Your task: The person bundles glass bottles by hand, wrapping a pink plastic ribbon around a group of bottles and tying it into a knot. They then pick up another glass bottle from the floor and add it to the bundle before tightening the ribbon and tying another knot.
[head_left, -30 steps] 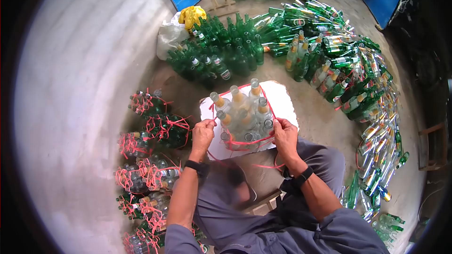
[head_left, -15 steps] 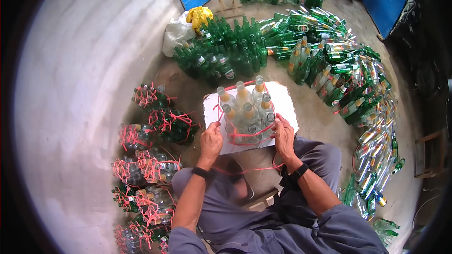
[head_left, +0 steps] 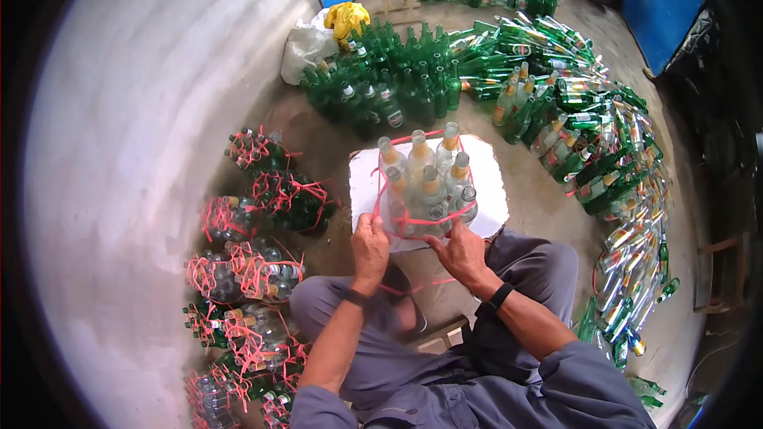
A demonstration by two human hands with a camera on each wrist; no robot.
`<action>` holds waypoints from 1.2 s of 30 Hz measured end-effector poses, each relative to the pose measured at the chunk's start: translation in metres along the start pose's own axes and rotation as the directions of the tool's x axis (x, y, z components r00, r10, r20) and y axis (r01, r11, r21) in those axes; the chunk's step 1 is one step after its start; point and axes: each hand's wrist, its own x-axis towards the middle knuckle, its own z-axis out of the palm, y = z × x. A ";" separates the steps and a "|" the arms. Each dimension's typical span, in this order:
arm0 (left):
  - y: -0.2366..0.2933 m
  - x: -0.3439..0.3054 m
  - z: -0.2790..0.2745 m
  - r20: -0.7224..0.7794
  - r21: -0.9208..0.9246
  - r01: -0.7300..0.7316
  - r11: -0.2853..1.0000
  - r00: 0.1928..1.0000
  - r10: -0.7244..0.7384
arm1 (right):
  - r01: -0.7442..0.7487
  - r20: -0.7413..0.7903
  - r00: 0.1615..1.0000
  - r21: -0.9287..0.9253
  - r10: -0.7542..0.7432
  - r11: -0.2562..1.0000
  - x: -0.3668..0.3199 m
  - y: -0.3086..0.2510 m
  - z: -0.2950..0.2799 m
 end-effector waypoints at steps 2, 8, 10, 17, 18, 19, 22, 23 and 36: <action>-0.002 -0.002 0.002 0.111 -0.030 0.009 1.000 0.994 -0.005 | 0.003 -0.004 1.000 -0.026 -0.003 1.000 0.006 -0.004 0.003; 0.007 -0.007 0.007 0.249 -0.272 0.158 0.949 0.964 -0.089 | 0.036 -0.065 0.997 -0.032 -0.038 0.999 0.023 0.004 0.017; 0.009 -0.011 0.009 0.264 -0.303 0.192 0.933 0.958 -0.111 | 0.060 -0.096 0.993 -0.018 -0.061 0.998 0.023 0.001 0.016; 0.032 -0.016 0.000 0.330 -0.381 0.342 0.859 0.918 -0.220 | 0.090 -0.093 0.992 0.006 -0.089 0.996 0.025 0.003 0.016; 0.033 -0.016 -0.001 0.328 -0.383 0.341 0.859 0.919 -0.218 | 0.096 -0.092 0.991 0.001 -0.095 0.995 0.024 0.002 0.015; 0.034 -0.018 -0.001 0.335 -0.421 0.362 0.832 0.914 -0.228 | 0.097 -0.093 0.991 -0.001 -0.097 0.995 0.024 0.002 0.015; 0.039 -0.021 -0.004 0.348 -0.461 0.398 0.793 0.903 -0.251 | 0.077 -0.067 0.994 -0.063 -0.081 0.995 0.022 -0.004 0.009; 0.040 -0.023 -0.005 0.353 -0.462 0.414 0.784 0.897 -0.266 | 0.073 -0.017 0.997 -0.125 -0.076 0.990 0.020 -0.006 0.005; 0.032 -0.032 -0.010 0.098 -0.171 0.083 0.982 0.993 -0.067 | 0.225 0.054 0.972 0.098 -0.231 0.970 0.013 -0.036 0.033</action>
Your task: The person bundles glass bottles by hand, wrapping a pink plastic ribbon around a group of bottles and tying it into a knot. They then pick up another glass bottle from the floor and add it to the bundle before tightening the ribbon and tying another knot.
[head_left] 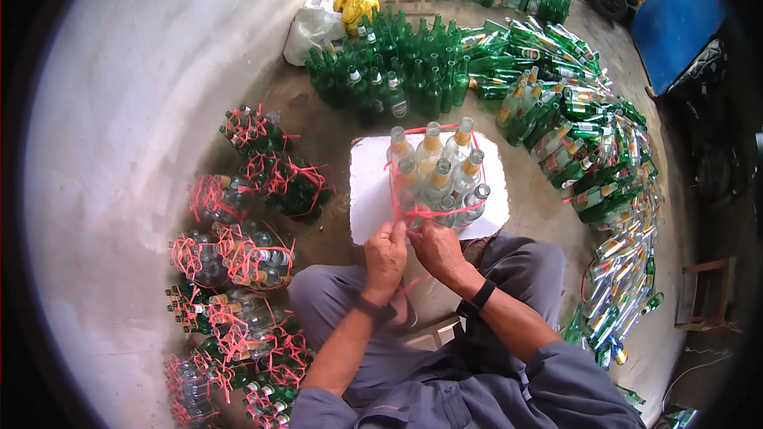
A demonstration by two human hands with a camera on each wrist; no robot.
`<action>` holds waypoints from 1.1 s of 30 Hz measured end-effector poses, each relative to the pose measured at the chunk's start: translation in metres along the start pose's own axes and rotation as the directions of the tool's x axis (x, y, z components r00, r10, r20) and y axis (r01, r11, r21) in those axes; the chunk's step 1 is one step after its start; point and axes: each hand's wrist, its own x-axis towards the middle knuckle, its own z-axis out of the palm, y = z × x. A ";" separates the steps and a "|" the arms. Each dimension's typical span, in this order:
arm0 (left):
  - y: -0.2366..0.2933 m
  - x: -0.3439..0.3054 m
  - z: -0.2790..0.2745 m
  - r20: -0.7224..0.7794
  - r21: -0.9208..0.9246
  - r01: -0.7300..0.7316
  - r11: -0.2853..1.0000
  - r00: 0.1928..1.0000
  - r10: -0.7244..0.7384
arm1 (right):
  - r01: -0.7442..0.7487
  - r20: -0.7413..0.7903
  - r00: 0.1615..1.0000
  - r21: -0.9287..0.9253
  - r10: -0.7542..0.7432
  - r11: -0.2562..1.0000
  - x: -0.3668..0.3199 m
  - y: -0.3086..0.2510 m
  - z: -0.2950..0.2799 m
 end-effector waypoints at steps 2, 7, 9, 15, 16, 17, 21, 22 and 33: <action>-0.013 0.000 0.003 -0.031 0.015 -0.077 0.997 0.996 0.078 | 0.001 -0.017 1.000 0.030 0.000 1.000 0.004 -0.002 0.008; -0.007 0.006 -0.011 0.056 0.103 -0.142 0.985 0.989 0.137 | -0.041 -0.034 0.998 0.137 0.046 0.990 0.021 -0.001 0.014; -0.007 0.004 -0.011 0.093 0.127 -0.142 0.982 0.987 0.131 | -0.018 -0.049 0.999 0.094 0.023 0.995 0.021 0.001 0.020; 0.002 0.001 -0.009 0.166 0.173 -0.313 0.934 0.944 0.286 | 0.041 -0.046 0.998 0.015 -0.041 0.999 0.022 0.012 0.026; 0.007 0.000 -0.011 0.173 0.159 -0.312 0.937 0.943 0.285 | 0.005 -0.038 0.999 0.037 -0.004 0.999 0.020 0.009 0.024; 0.008 -0.001 -0.012 0.180 0.146 -0.310 0.939 0.942 0.283 | 0.001 -0.035 0.999 0.040 0.000 0.999 0.019 0.006 0.023; 0.004 0.000 -0.016 0.179 0.145 -0.342 0.928 0.932 0.316 | 0.088 -0.058 0.995 0.047 -0.086 0.995 0.024 0.005 0.019; 0.004 0.000 -0.015 0.168 0.139 -0.337 0.931 0.935 0.313 | 0.123 -0.057 0.991 0.037 -0.121 0.992 0.025 0.007 0.020; 0.005 0.001 -0.010 0.167 0.153 -0.304 0.940 0.946 0.278 | 0.078 -0.164 0.985 0.088 -0.063 0.993 0.025 0.015 0.034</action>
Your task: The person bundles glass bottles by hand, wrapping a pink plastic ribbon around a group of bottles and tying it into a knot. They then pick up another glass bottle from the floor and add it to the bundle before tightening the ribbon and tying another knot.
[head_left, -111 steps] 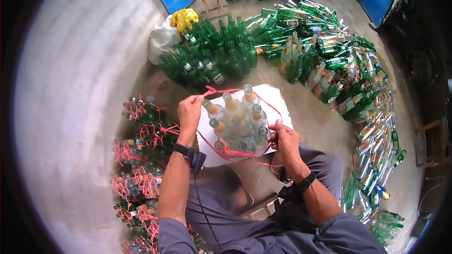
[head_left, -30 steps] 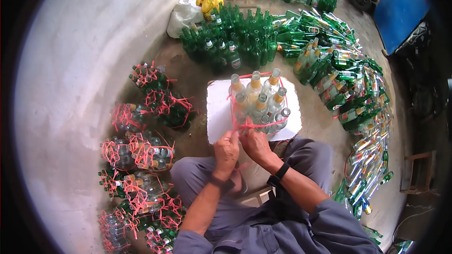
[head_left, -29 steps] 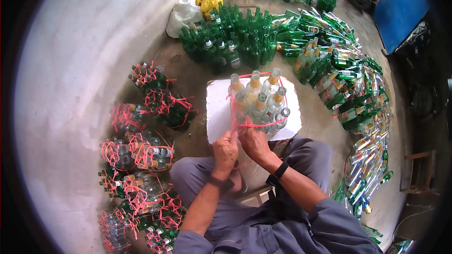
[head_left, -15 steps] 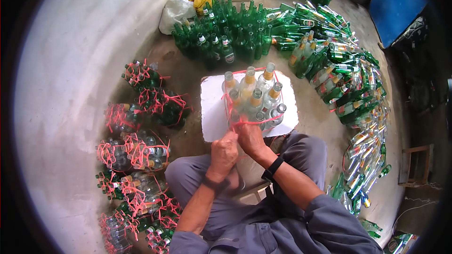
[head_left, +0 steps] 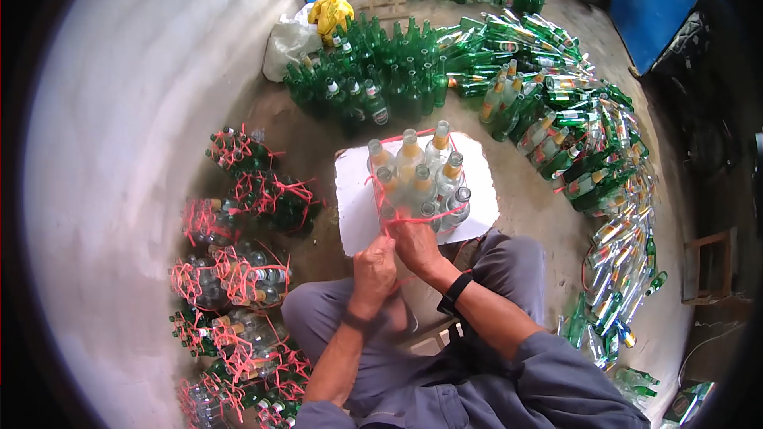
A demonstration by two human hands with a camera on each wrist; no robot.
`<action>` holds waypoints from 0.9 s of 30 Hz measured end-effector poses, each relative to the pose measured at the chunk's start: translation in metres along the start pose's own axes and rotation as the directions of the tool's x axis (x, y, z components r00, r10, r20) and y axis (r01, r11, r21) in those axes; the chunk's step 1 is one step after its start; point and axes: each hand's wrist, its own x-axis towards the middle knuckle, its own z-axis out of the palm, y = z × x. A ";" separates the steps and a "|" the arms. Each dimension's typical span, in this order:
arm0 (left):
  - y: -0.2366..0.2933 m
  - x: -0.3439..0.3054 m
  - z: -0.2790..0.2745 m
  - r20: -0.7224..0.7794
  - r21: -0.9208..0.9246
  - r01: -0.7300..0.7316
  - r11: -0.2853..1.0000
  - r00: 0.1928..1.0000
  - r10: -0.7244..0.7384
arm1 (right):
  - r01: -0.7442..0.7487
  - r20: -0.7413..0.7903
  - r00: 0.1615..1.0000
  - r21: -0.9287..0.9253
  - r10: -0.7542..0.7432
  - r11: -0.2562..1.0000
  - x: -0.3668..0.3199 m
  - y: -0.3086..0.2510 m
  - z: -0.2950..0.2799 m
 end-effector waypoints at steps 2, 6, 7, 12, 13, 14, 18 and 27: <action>0.001 -0.004 0.002 -0.025 0.006 0.012 1.000 1.000 -0.012 | -0.015 -0.015 1.000 0.002 0.015 1.000 0.001 -0.003 -0.002; 0.003 -0.001 0.003 -0.010 0.013 0.001 1.000 1.000 0.000 | -0.010 0.023 1.000 -0.011 0.011 1.000 -0.001 -0.001 -0.005; 0.000 -0.002 0.007 -0.037 0.018 -0.013 1.000 0.999 0.013 | -0.016 0.036 0.999 -0.007 0.016 1.000 -0.001 -0.002 -0.007; -0.012 -0.015 0.014 -0.035 -0.075 0.128 0.989 0.991 -0.131 | -0.045 0.087 0.996 0.105 0.036 0.993 -0.002 -0.004 -0.015; -0.015 -0.018 0.017 -0.019 -0.110 0.159 0.981 0.987 -0.162 | -0.075 0.123 0.991 0.140 0.058 0.987 -0.003 -0.006 -0.020; -0.019 -0.021 0.020 -0.002 -0.144 0.191 0.971 0.981 -0.193 | -0.074 0.124 0.991 0.142 0.056 0.987 -0.004 -0.006 -0.020; -0.011 -0.027 0.022 0.004 -0.129 0.155 0.980 0.988 -0.155 | -0.063 0.118 0.992 0.133 0.047 0.989 -0.011 0.000 -0.026; -0.002 -0.034 0.032 0.068 -0.162 0.118 0.980 0.992 -0.109 | -0.241 0.195 0.961 0.230 0.198 0.943 -0.018 -0.034 -0.055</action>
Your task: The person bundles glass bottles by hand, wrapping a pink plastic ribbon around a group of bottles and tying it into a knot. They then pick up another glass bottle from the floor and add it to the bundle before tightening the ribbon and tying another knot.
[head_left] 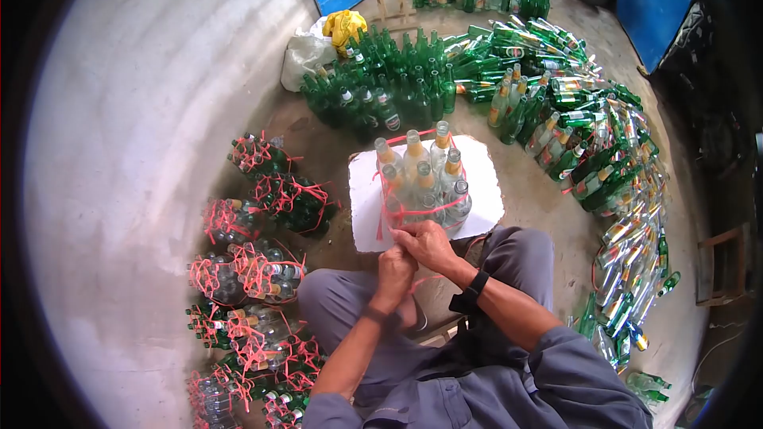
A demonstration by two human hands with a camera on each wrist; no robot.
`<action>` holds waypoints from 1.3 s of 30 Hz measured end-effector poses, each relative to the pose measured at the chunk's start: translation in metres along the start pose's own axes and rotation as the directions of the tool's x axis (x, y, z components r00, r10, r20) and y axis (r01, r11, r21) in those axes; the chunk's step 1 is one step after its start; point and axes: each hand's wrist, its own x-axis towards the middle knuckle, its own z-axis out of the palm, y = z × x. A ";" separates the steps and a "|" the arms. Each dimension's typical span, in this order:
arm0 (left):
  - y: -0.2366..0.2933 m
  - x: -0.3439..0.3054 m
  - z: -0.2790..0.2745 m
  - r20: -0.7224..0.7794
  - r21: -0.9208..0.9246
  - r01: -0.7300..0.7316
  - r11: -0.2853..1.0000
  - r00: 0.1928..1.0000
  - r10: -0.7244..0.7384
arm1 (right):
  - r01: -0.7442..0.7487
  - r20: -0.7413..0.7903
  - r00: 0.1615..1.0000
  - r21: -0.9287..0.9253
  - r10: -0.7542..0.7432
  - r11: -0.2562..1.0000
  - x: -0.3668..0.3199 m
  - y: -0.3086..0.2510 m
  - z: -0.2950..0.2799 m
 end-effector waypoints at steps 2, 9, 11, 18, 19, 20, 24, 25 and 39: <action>0.005 0.000 -0.003 0.058 -0.177 0.150 0.973 0.988 -0.142 | -0.045 0.012 0.999 0.071 0.044 0.997 0.001 0.002 0.001; 0.006 0.004 -0.034 0.061 -0.026 0.209 0.978 0.976 -0.207 | 0.083 -0.086 0.993 -0.009 -0.084 0.996 -0.001 0.005 0.008; 0.008 0.008 -0.040 -0.050 -0.018 0.192 0.981 0.980 -0.192 | 0.071 -0.096 0.993 -0.013 -0.072 0.997 -0.002 0.004 0.007; 0.018 0.040 -0.027 0.095 -0.481 0.339 0.808 0.937 -0.337 | 0.198 -0.016 0.979 -0.131 -0.202 0.971 -0.011 -0.006 -0.002; 0.015 0.043 -0.022 0.116 -0.540 0.382 0.750 0.916 -0.383 | 0.228 -0.002 0.973 -0.156 -0.231 0.961 -0.012 -0.006 -0.002; 0.012 0.045 -0.019 0.114 -0.553 0.377 0.743 0.918 -0.381 | 0.249 0.004 0.968 -0.176 -0.252 0.952 -0.012 -0.001 -0.001; 0.011 0.046 -0.007 0.104 -0.692 0.381 0.613 0.893 -0.438 | 0.223 0.098 0.974 -0.244 -0.205 0.944 -0.012 0.001 -0.009; 0.008 0.045 -0.005 0.116 -0.725 0.383 0.572 0.887 -0.447 | 0.211 0.151 0.972 -0.222 -0.180 0.952 -0.012 -0.001 -0.013; -0.001 0.042 0.015 0.219 -0.819 0.400 0.411 0.880 -0.421 | 0.134 0.076 0.991 -0.520 -0.110 0.844 0.091 -0.091 -0.051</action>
